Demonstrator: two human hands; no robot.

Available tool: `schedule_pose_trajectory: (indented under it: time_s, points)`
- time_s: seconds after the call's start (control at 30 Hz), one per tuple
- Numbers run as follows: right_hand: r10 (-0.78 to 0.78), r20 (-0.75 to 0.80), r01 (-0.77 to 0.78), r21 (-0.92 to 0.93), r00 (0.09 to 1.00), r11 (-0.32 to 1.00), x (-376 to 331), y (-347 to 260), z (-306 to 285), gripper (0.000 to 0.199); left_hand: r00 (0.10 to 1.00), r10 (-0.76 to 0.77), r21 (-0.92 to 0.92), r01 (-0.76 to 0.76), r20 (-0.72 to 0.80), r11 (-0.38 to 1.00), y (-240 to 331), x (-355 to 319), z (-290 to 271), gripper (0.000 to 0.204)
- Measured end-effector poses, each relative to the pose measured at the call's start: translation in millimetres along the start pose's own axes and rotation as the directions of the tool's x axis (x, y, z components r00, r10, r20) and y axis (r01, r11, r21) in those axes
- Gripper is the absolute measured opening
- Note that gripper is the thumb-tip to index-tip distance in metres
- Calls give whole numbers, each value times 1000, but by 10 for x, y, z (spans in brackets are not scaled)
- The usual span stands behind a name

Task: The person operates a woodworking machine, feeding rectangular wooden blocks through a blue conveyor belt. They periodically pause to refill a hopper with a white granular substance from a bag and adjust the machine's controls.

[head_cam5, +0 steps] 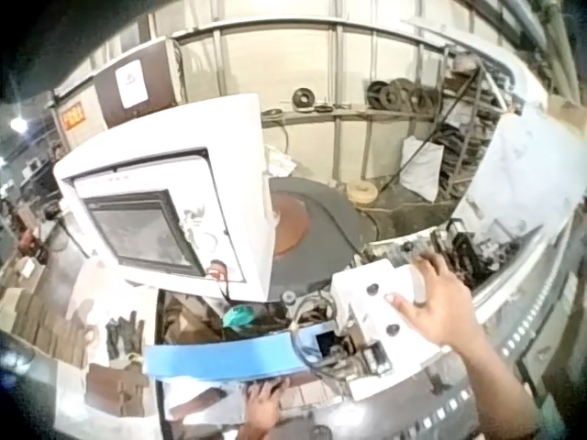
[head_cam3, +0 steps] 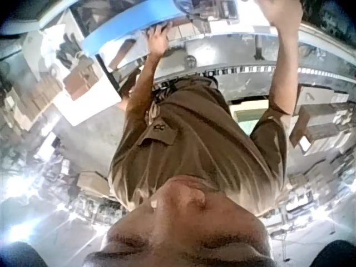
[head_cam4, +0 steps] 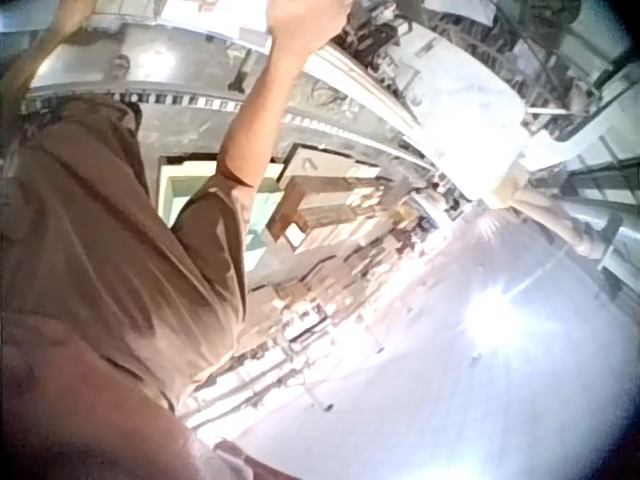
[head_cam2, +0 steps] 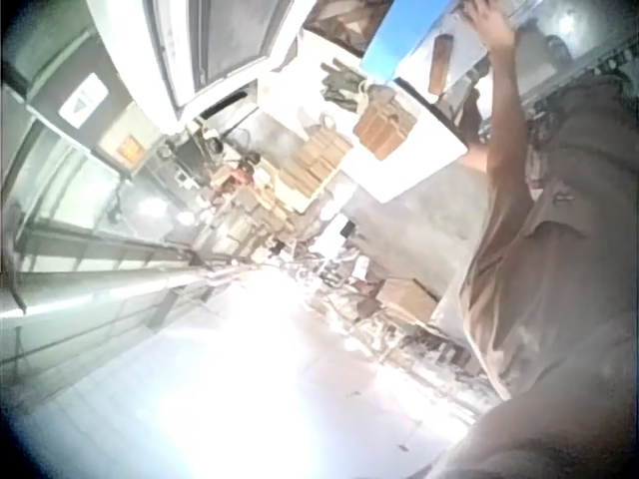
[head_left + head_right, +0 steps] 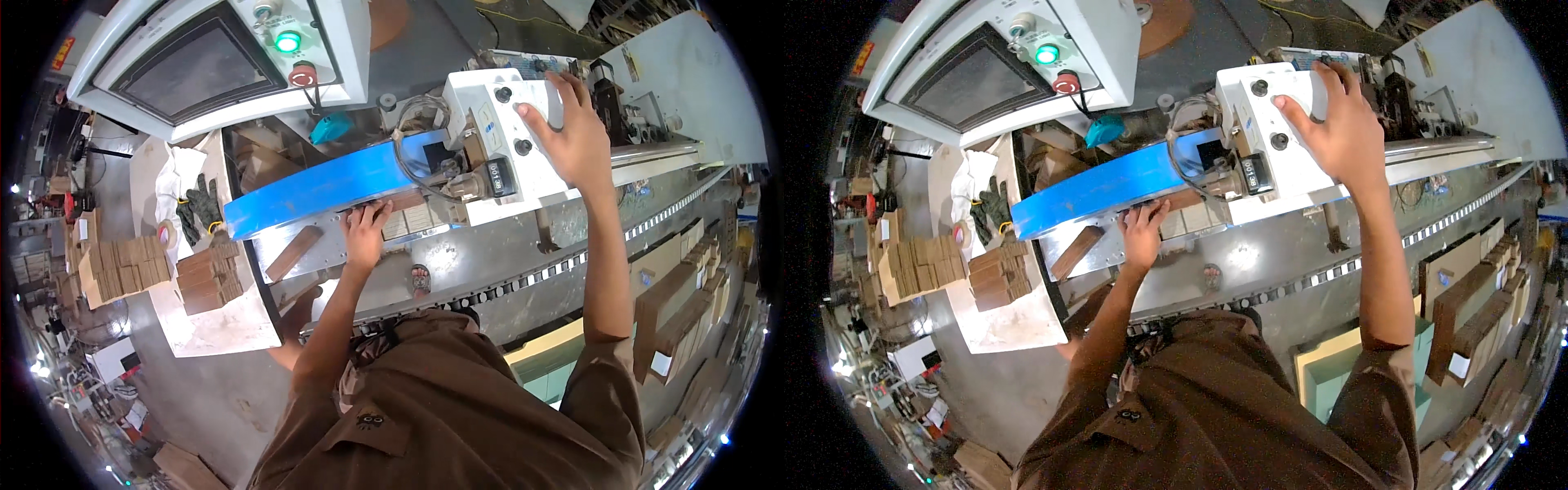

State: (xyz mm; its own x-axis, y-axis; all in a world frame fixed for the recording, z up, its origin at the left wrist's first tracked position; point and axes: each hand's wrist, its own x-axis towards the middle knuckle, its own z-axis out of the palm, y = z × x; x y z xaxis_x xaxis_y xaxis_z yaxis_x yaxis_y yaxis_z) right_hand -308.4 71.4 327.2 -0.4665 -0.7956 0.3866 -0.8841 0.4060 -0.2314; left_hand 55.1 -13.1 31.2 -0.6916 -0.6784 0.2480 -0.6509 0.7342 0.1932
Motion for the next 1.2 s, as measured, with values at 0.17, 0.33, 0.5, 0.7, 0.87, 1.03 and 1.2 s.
schedule_pose_trajectory:
  time_s: [0.17, 0.33, 0.5, 0.7, 0.87, 1.03, 1.2]
  points:
    - [-21, -14, 21, -4, 1000, 1000, -16, 13, 19, 83, 998, 18, 26, -19, 55, 999, 44, 20, -1, 54]
    - [-17, -11, 17, -9, 1000, 1000, -15, -5, 5, 83, 997, 72, 15, -73, 9, 997, 242, 167, -35, 52]
    - [-3, 7, 3, 0, 1000, 1000, -6, 7, 3, 82, 992, 115, -40, -117, -47, 992, 503, 289, 184, 46]
    - [27, 51, -28, 18, 998, 999, 30, -60, -53, 84, 999, 2, -166, -10, -53, 986, 821, 472, 495, 30]
    - [23, 46, -24, 17, 999, 1000, 45, -42, -8, 79, 970, -185, -244, 143, -159, 959, 543, 257, 476, 20]
    - [18, 31, -19, 28, 999, 999, 0, -11, -3, 77, 920, -283, -111, 263, -271, 958, -367, -410, -297, 23]
    - [-2, -3, 2, 24, 1000, 1000, -11, -24, 13, 78, 906, -354, 47, 374, -233, 926, -897, -930, -1101, 47]
